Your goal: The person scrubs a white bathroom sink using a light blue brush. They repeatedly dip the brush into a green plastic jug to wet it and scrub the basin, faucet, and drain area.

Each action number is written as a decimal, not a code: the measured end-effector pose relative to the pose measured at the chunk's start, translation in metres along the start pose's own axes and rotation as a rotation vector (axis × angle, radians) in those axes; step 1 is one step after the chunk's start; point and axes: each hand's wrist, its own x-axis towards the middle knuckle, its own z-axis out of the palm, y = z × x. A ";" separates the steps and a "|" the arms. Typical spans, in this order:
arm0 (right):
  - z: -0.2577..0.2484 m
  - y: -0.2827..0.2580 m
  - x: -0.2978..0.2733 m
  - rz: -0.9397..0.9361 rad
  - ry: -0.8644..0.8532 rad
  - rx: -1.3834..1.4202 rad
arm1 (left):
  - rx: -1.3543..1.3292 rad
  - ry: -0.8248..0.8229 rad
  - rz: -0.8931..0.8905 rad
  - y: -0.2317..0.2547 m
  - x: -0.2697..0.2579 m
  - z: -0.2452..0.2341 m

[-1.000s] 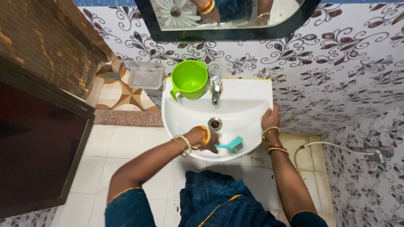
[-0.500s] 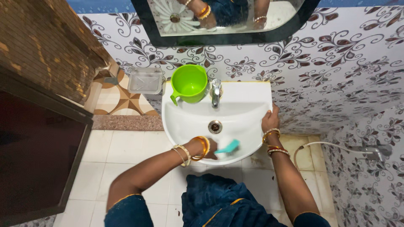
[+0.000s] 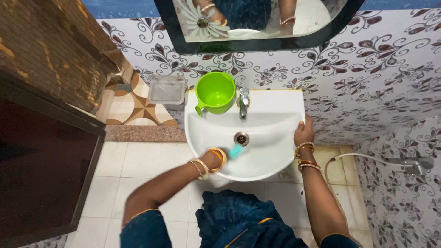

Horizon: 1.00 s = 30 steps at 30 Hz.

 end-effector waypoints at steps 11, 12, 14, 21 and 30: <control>-0.001 0.001 -0.004 -0.054 0.012 0.055 | 0.178 -0.030 -0.122 -0.065 -0.014 -0.018; -0.001 0.000 -0.003 -0.026 0.005 0.048 | 0.177 0.026 -0.064 -0.070 -0.019 -0.016; -0.003 0.000 -0.001 0.033 -0.004 0.032 | 0.174 0.135 0.060 -0.059 -0.020 -0.011; -0.001 0.003 -0.002 0.034 0.005 0.003 | -0.253 0.076 0.272 0.068 0.042 0.000; -0.001 0.008 -0.001 -0.020 0.004 0.059 | 0.164 0.050 0.097 -0.059 -0.017 -0.003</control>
